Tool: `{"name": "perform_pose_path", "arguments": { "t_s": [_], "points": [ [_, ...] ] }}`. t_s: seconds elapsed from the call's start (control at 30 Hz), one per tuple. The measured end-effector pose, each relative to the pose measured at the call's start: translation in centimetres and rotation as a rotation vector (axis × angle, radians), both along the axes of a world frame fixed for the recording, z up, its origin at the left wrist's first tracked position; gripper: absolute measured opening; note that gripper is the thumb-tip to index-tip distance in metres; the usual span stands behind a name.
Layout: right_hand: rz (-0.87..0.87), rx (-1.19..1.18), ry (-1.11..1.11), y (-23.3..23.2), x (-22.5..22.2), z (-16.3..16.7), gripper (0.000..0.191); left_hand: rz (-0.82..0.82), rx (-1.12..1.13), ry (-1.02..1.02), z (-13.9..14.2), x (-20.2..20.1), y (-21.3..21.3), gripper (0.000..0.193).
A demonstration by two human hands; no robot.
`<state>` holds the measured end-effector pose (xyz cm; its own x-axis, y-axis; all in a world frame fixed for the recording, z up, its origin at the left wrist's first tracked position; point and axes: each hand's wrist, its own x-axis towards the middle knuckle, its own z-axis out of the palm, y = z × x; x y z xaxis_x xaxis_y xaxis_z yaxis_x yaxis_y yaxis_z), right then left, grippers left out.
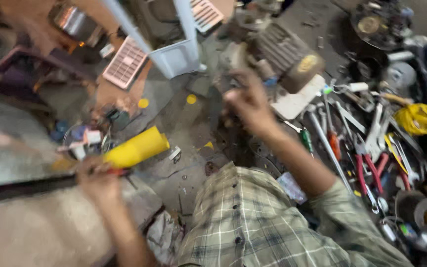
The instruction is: The person strips and twists wires, then connects them to a motor terminal using pliers and a wrench. They secure the connections and test the setup by plugging a cord into a wall socket.
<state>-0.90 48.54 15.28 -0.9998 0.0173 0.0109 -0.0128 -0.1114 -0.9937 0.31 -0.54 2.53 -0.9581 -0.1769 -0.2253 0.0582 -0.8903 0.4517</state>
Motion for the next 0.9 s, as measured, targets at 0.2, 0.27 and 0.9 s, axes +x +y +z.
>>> {"name": "perform_pose_path", "arguments": {
  "t_s": [0.2,0.27,0.9],
  "points": [
    [0.297,-0.006,-0.048,-11.5,1.1,-5.8,0.038,-0.225,-0.576,0.183,6.0,1.9,15.6,0.062],
    [0.347,0.017,-0.112,-12.4,2.9,-7.8,0.035,-0.242,-0.63,0.153,8.0,2.2,17.6,0.062],
    [0.386,-0.288,-0.24,-7.6,5.8,-10.1,0.019,-0.287,-0.405,-0.16,-0.5,1.8,21.6,0.036]
  ]
}}
